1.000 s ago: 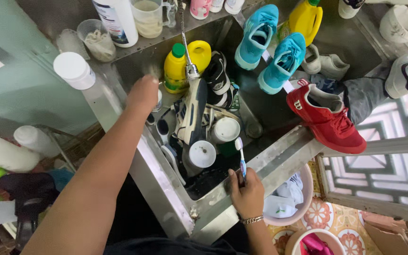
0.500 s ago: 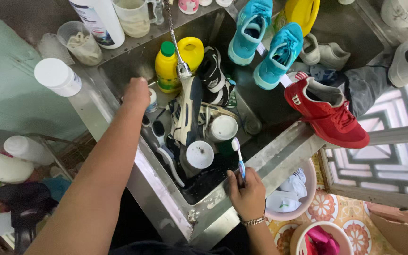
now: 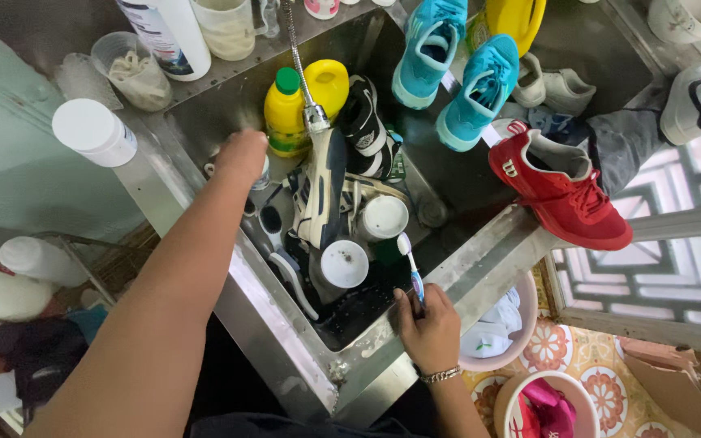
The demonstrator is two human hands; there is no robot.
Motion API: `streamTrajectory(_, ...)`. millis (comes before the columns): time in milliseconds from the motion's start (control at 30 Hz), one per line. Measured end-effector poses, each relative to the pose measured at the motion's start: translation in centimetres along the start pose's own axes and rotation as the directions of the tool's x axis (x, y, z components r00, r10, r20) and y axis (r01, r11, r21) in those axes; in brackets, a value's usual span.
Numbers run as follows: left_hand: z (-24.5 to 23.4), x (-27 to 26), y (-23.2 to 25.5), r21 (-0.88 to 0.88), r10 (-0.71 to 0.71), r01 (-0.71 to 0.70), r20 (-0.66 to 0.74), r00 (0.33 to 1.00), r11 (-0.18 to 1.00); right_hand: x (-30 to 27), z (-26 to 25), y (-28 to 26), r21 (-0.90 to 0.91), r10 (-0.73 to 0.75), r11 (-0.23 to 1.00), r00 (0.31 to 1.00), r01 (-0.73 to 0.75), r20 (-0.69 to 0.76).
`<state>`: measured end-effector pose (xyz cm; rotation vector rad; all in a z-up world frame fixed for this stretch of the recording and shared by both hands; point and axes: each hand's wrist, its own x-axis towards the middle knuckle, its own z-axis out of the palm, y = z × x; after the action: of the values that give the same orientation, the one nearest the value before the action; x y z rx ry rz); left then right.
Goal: The person scrubs a teal running shoe with a toothbrush and cleaning solution, then rinses it under the tap. They repeat the process on a white sneaker, scrubbing the upper and sole before rinsing again.
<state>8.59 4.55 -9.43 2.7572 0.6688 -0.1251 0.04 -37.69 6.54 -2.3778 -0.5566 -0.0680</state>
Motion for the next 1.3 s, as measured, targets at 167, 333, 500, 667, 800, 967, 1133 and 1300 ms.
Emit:
streamTrajectory(167,-1.4,0.1,0.2,0.053,0.074,-0.078,0.062,0.995,0.996,0.2,0.1,0.1,-0.037,0.041,0.999,0.999,-0.04,0.031)
streamTrajectory(333,-1.8,-0.3,0.1,-0.003,0.066,-0.067,0.187,0.98,0.998,0.3,-0.1,-0.2,-0.071,0.011,0.997,1.0,-0.009,0.028)
streamTrajectory(500,-2.2,-0.1,1.0,0.146,-0.035,-0.018,0.351,0.936,0.989,1.6,0.4,-0.4,-0.158,0.044,0.987,0.996,-0.032,0.074)
streamTrajectory(667,-3.2,-1.1,2.4,0.109,0.01,-0.059,0.403,0.915,0.992,4.8,2.7,1.0,-0.335,-0.135,0.929,0.987,0.156,0.086)
streamTrajectory(800,-4.1,-2.0,4.2,0.116,-0.015,-0.029,0.367,0.93,0.993,7.0,4.6,1.8,-0.299,-0.15,0.939,0.985,0.17,0.09)
streamTrajectory(967,-7.0,-4.2,6.0,0.095,0.024,-0.059,0.339,0.941,0.994,7.3,4.6,0.8,-0.113,-0.225,0.965,0.968,0.237,0.11)
streamTrajectory(1133,-12.4,-10.9,8.3,-0.047,0.174,-0.168,0.308,0.935,0.985,7.6,5.0,-1.9,0.224,-0.313,0.938,0.921,0.263,0.232)
streamTrajectory(1300,-15.9,-18.4,12.1,-0.338,0.316,-0.265,0.105,0.943,0.903,8.3,7.6,-4.8,0.546,-0.36,0.83,0.855,0.111,0.374)
